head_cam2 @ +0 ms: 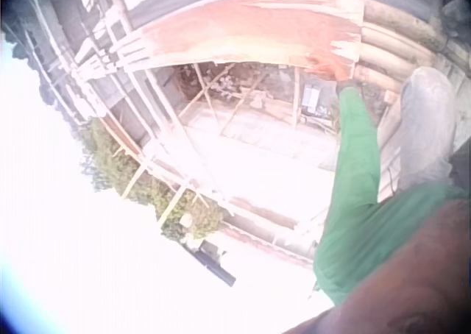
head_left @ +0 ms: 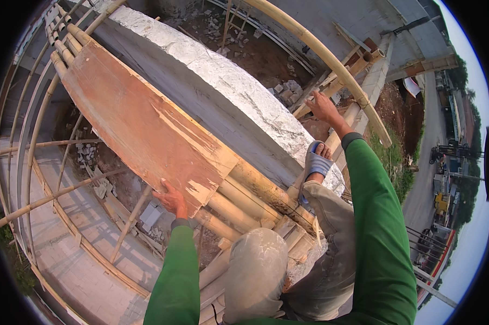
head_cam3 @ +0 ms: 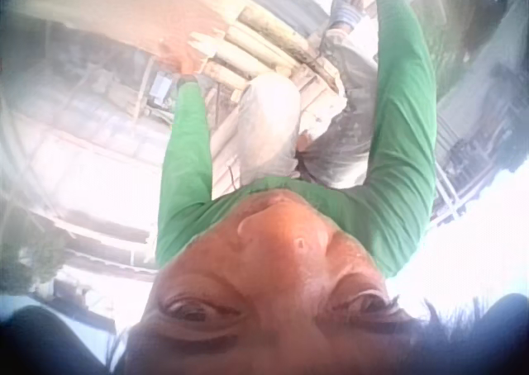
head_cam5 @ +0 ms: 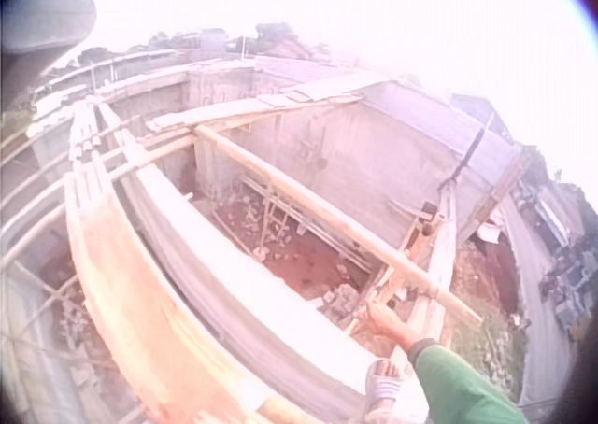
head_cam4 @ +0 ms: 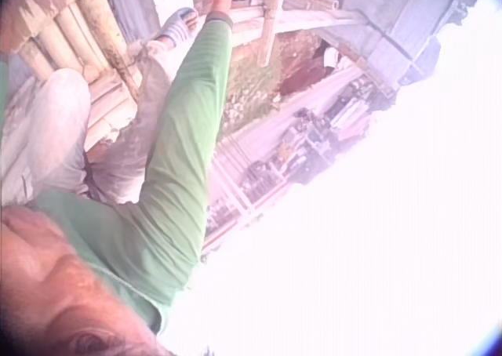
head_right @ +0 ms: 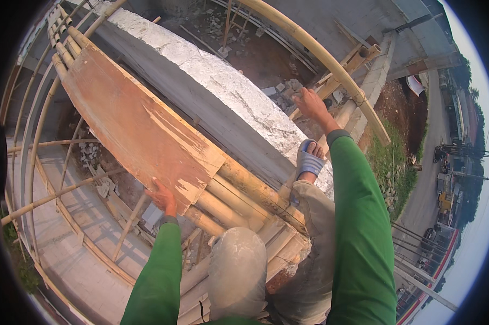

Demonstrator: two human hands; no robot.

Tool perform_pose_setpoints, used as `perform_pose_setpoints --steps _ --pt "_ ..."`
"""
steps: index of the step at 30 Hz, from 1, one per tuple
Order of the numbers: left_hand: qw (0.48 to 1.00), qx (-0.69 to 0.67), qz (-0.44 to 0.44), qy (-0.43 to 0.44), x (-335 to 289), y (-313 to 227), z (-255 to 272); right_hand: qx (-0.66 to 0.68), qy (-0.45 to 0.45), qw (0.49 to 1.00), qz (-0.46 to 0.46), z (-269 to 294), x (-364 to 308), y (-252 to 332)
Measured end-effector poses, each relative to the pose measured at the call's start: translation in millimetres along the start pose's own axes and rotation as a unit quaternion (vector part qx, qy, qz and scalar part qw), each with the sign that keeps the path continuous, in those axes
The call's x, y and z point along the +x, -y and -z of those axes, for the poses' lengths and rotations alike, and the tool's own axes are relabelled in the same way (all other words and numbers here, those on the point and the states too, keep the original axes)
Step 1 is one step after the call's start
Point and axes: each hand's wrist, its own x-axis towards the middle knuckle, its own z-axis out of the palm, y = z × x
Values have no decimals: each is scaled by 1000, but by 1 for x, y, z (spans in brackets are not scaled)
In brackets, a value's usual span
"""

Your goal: The person works on a bamboo scaffolding structure at a construction site. They tie a rope around vertical rebar and bamboo poles to secure the structure, then reposition themselves on the scaffolding.

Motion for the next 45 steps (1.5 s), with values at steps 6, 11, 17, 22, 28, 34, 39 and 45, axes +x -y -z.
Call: perform_pose_setpoints --steps 6,11,17,22,28,34,39,45 --pt "1000 -1 8 -15 -2 2 -1 -137 -27 988 -63 -22 0 -127" --pt "999 -17 -28 -38 3 13 -7 -164 -43 983 -75 30 33 -215" --pt "997 -17 -47 -64 7 17 -9 -216 -6 966 -146 47 91 -317" --pt "997 -37 -32 -51 15 30 -12 -112 47 983 -135 21 131 -380" --pt "998 -36 -31 -39 14 29 -8 -198 -44 970 -137 -16 127 -380" --pt "998 -24 1 -54 5 12 -7 -191 -29 955 -223 -22 123 -371" --pt "999 45 -11 -25 14 32 -4 -158 -14 957 -243 -22 125 -367" --pt "998 33 -16 -52 28 57 -23 -119 -22 968 -218 -11 117 -346"
